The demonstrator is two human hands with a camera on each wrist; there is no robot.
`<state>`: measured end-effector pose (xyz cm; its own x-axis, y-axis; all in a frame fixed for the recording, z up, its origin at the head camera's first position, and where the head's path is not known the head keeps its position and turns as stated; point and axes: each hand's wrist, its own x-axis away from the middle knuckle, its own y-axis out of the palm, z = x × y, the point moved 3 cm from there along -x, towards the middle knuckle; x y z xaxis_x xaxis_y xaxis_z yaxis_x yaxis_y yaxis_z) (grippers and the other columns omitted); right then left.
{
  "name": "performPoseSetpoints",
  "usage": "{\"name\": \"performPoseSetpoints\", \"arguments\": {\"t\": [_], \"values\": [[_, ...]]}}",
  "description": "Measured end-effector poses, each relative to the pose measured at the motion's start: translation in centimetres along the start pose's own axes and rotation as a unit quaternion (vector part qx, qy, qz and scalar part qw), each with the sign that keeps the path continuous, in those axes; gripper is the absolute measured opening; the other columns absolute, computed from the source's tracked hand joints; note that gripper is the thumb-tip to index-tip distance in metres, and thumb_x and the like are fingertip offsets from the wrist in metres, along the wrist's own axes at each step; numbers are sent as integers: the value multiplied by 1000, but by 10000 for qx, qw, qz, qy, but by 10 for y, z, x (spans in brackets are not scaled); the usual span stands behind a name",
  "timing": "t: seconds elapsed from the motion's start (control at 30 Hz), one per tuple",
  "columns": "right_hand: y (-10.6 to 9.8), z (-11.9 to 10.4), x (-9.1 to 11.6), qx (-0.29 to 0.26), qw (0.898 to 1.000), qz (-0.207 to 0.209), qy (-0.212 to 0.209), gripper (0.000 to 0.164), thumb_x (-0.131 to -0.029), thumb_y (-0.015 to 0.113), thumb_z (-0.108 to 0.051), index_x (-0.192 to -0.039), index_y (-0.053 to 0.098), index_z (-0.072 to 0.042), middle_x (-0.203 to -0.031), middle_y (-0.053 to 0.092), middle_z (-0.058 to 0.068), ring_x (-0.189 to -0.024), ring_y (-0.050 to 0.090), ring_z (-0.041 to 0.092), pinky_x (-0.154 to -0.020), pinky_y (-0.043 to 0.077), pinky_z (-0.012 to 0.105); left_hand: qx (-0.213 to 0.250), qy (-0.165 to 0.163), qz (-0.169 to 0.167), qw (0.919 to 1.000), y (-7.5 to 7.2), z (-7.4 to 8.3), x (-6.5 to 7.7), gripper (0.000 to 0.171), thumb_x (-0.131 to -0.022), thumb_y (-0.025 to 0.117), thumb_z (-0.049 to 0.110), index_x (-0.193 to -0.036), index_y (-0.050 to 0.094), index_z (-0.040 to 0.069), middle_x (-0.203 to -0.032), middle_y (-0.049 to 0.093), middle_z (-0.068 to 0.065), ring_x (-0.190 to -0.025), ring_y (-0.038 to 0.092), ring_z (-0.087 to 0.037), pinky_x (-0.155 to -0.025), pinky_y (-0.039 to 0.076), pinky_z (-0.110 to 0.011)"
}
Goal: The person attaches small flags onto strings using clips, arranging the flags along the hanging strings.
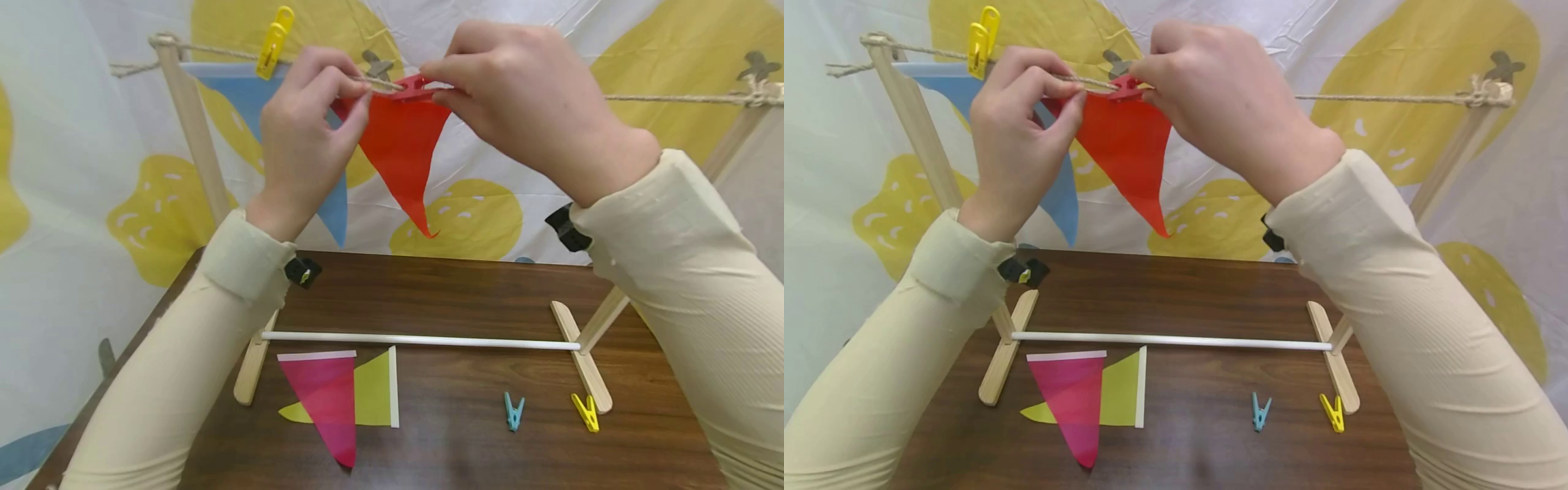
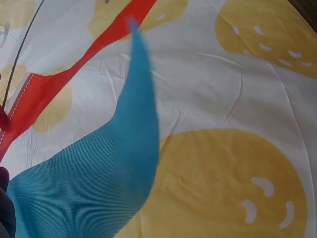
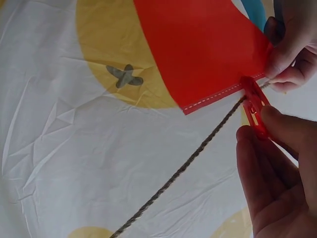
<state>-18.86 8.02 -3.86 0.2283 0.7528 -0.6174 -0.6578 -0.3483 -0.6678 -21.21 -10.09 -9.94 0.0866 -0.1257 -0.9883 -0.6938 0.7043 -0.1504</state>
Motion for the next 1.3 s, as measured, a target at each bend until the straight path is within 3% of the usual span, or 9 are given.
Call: {"name": "performPoseSetpoints", "arguments": {"t": [0.23, 0.47, 0.83, 1.1, 1.2, 1.3], "values": [[1, 1, 0, 80, 9997, -208, 99, 27, -86, 55, -20, -108, 65, -7, -85, 58, 11, -65, 48, 22, -58, 41, 33, -32, 56, -43, 10000, -1, -1, 2, 33, -91, 46, 27, -84, 64, 0, -93, 58, -8, -72, 55, -11, -68, 46, -17], [2, 1, 1, 42, 9998, 6, 195, 29, -88, 50, -22, -109, 64, -7, -96, 61, 9, -75, 54, 22, -63, 46, 37, -95, 81, -187, 9997, 0, -1, 5, 32, -91, 45, 27, -89, 63, 1, -96, 58, -7, -75, 54, -12, -70, 45, -18], [3, 1, 4, 112, 9998, 2, 185, 27, -88, 50, -22, -109, 64, -12, -100, 59, 7, -70, 53, 21, -58, 45, 38, -101, 95, -225, 9997, 2, -3, 8, 29, -92, 43, 24, -97, 62, 3, -103, 57, -8, -82, 56, -12, -76, 44, -17], [2, 1, 7, 90, 9996, 64, 243, 28, -87, 51, -21, -111, 63, -13, -111, 55, 9, -70, 53, 23, -60, 47, 41, -85, 54, 69, 9999, -3, -4, 9, 23, -89, 46, 17, -97, 62, 2, -108, 51, -12, -82, 56, -14, -76, 45, -19], [3, 2, 10, 44, 9997, 133, 219, 26, -87, 52, -21, -108, 64, -11, -114, 53, 10, -68, 52, 24, -62, 47, 42, -17, 11, 214, 9998, -6, -5, 10, 21, -88, 47, 15, -95, 62, 2, -109, 50, -12, -80, 54, -15, -68, 46, -21], [3, 2, 13, -2, 9995, 224, 233, 26, -87, 51, -21, -107, 64, -11, -117, 51, 10, -77, 56, 26, -64, 48, 44, -30, -6, 334, 9994, -9, -6, 11, 21, -87, 48, 15, -94, 62, 1, -108, 50, -13, -76, 52, -17, -57, 44, -24]]}}
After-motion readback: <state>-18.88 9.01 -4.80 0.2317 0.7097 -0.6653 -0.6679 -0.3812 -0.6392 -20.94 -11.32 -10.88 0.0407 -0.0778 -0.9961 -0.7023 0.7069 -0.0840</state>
